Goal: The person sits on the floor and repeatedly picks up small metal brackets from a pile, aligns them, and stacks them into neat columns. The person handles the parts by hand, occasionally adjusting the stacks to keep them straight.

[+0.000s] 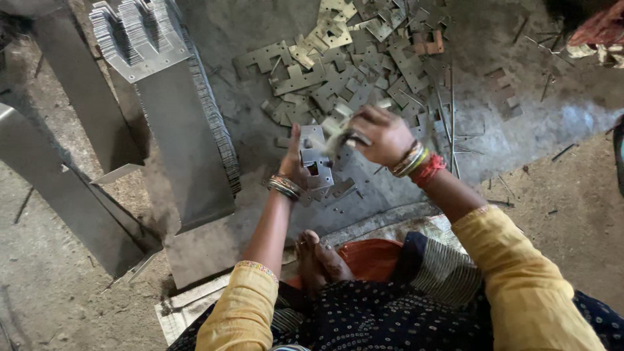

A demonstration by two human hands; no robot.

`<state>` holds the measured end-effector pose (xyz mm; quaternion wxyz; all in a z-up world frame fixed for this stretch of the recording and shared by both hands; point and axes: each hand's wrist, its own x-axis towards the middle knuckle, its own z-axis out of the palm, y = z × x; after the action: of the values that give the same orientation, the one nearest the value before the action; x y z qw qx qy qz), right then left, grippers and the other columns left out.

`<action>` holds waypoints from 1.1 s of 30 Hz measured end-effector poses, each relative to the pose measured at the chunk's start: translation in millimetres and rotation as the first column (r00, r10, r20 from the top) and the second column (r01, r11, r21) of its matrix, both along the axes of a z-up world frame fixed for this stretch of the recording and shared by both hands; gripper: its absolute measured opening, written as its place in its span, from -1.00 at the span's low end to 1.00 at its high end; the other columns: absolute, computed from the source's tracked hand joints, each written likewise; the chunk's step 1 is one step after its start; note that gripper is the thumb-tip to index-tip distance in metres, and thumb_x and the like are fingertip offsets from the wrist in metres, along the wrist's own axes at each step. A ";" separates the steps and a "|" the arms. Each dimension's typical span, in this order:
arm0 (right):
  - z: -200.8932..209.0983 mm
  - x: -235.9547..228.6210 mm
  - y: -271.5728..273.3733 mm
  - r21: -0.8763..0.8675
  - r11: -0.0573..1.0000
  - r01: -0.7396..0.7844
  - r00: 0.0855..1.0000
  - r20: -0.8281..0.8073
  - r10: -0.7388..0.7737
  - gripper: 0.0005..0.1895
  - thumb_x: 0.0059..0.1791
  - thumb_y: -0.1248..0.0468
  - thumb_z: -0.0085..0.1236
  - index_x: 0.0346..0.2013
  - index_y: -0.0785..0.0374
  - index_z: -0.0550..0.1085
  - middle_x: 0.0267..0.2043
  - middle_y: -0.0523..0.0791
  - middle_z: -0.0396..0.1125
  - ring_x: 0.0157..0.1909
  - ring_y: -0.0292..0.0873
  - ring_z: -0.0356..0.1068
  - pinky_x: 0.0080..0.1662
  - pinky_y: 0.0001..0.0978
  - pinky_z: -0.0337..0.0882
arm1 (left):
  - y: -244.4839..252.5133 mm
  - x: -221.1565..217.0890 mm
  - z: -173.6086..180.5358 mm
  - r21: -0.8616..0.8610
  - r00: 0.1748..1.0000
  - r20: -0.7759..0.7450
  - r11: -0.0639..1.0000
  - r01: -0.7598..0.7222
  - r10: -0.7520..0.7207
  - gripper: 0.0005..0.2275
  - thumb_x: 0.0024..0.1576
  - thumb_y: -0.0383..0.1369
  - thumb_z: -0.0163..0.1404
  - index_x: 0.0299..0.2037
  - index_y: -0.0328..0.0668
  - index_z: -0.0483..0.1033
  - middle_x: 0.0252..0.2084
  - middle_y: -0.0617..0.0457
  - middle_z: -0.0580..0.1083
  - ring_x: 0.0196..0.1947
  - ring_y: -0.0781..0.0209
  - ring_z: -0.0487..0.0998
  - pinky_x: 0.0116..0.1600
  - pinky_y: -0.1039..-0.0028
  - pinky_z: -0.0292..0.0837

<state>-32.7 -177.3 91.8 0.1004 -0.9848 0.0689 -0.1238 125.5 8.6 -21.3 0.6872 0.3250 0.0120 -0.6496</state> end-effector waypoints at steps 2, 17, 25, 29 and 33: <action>-5.8 9.5 2.1 -0.142 0.989 -0.042 0.999 0.012 0.045 -0.57 -0.08 0.19 0.35 0.06 0.14 0.49 0.03 -0.06 0.40 0.01 -0.02 0.45 -0.13 -0.23 0.54 | 3.6 4.8 -1.6 0.122 0.991 0.128 0.992 -0.042 0.026 -0.23 -0.04 0.36 -0.16 0.06 -0.18 0.52 -0.18 -0.11 0.64 -0.33 0.12 0.70 -0.24 0.28 0.65; -68.9 29.6 -62.9 -0.315 0.949 0.022 0.937 -0.325 -0.130 -0.37 -0.12 0.32 0.00 0.28 0.17 0.32 0.23 0.02 0.27 0.08 0.20 0.45 -0.17 -0.06 0.55 | 13.5 16.5 -22.8 0.203 0.992 -0.057 0.974 -0.099 0.113 -0.61 -0.01 -0.08 0.15 -0.01 0.03 0.51 -0.13 0.07 0.55 -0.16 0.08 0.58 -0.11 0.02 0.55; -50.4 12.8 -40.7 0.559 0.732 0.389 0.918 -0.168 -0.359 -0.56 -0.12 0.40 0.24 0.07 0.26 0.50 -0.05 0.00 0.52 -0.13 -0.04 0.57 -0.13 -0.25 0.63 | 4.9 15.3 -73.2 0.029 0.866 0.476 0.981 -0.189 0.153 -0.49 0.04 -0.11 0.22 0.14 -0.25 0.52 0.09 -0.02 0.56 0.03 0.14 0.54 0.13 0.30 0.43; -70.4 18.9 -17.7 0.916 0.141 0.375 0.883 -0.307 -0.356 -0.48 -0.17 0.45 0.32 0.09 0.34 0.49 -0.08 0.00 0.53 -0.17 -0.12 0.56 -0.14 -0.30 0.61 | -2.7 16.6 -85.3 0.209 0.728 0.683 0.971 -0.116 -0.060 -0.47 0.08 0.00 0.16 0.12 -0.25 0.55 0.08 -0.02 0.58 0.08 0.14 0.53 0.21 0.37 0.36; -92.1 26.7 -8.3 0.785 0.549 0.287 0.945 -0.140 -0.294 -0.53 -0.17 0.50 0.35 0.04 0.42 0.50 -0.11 0.02 0.52 -0.15 -0.17 0.47 -0.13 -0.33 0.53 | -1.8 19.3 -76.8 0.028 0.700 0.713 0.995 -0.097 0.048 -0.41 0.07 0.08 0.15 0.12 -0.26 0.53 0.08 -0.05 0.58 0.07 0.12 0.55 0.20 0.34 0.39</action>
<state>-6.0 -185.6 -0.3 0.5066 -0.8101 0.2780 -0.0990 144.8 6.8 -98.1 0.6529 0.5713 -0.2204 -0.4458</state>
